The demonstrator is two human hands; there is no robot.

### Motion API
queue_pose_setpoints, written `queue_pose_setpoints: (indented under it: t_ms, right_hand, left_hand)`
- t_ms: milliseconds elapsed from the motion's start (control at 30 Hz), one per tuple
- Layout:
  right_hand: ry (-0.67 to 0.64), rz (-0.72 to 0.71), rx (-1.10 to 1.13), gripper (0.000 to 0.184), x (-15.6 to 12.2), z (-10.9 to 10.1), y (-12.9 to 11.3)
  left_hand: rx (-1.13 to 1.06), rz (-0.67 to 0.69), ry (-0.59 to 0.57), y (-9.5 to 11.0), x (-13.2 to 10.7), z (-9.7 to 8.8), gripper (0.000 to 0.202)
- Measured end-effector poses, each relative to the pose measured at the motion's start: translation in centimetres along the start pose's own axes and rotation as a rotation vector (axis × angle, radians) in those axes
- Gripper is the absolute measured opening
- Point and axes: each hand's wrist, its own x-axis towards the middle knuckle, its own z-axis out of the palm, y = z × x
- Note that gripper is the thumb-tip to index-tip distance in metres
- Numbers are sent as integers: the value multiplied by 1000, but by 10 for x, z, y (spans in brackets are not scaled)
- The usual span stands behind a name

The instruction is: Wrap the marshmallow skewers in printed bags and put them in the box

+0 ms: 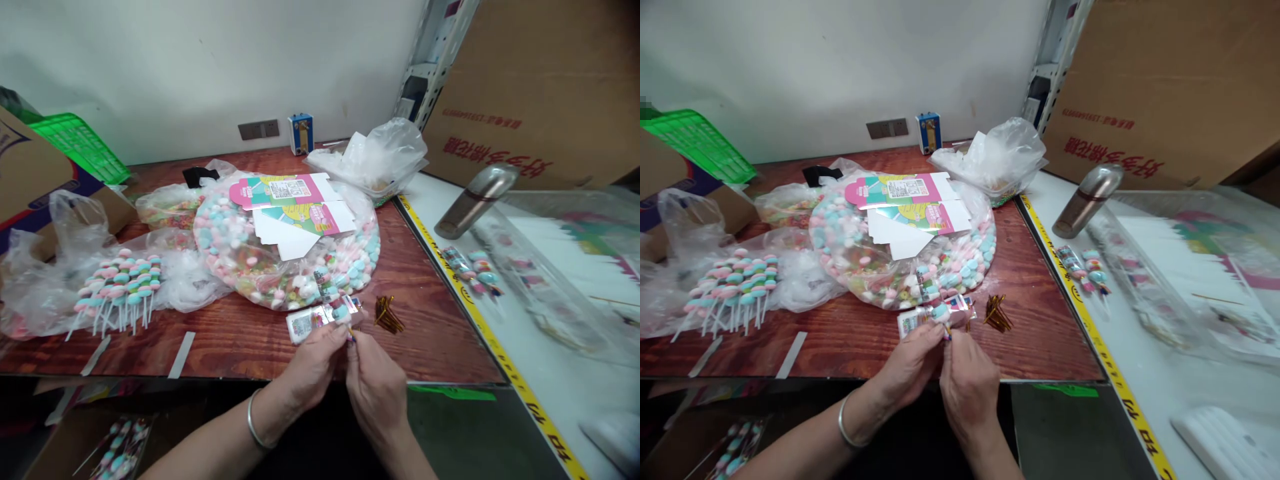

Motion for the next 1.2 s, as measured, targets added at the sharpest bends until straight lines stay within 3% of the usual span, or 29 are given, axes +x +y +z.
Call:
queue_pose_setpoints:
  t_ms: [167,233,267,300,367,467,533,667,800,933,1033,1100,1200]
  right_hand:
    - [-615,672,1380,37,-29,12,-18]
    - [-756,732,1736,43,-39,23,-21]
    - [-798,717,1776,44,-40,25,-20]
    - [-827,681,1708,45,-39,25,-18]
    - [-782,555,1287,42,-30,15,-11]
    - [-438,246,386,26,-14,-6,6]
    - [-238,84,-62,19,-8,-10,17]
    - [-195,-133,-572,14,-10,8,29]
    - [-106,-253,-791,23,-7,16,32]
    - [161,-195,-906,17,4,-11,21]
    - [305,-227,-888,8,11,-25,-4]
    - [296,-301,-843,10,11,-21,-22]
    - [219,-383,-753,24,7,-2,-34]
  left_hand:
    - [201,-181,-167,12,-19,-32,32]
    - [169,-196,-228,11,-24,-39,33]
    - [152,-193,-233,11,-25,-41,33]
    - [149,-177,-214,11,-26,-44,32]
    - [192,-81,-101,16,-24,-48,26]
    - [329,122,110,29,-18,-58,21]
    - [457,207,189,38,-16,-64,21]
    - [837,310,223,46,-20,-63,15]
    - [1060,459,231,47,-23,-59,13]
    - [1464,673,163,44,-23,-60,23]
    - [1809,695,100,35,-20,-54,28]
    - [1908,715,72,27,-17,-46,26]
    - [1860,812,40,17,-12,-35,18]
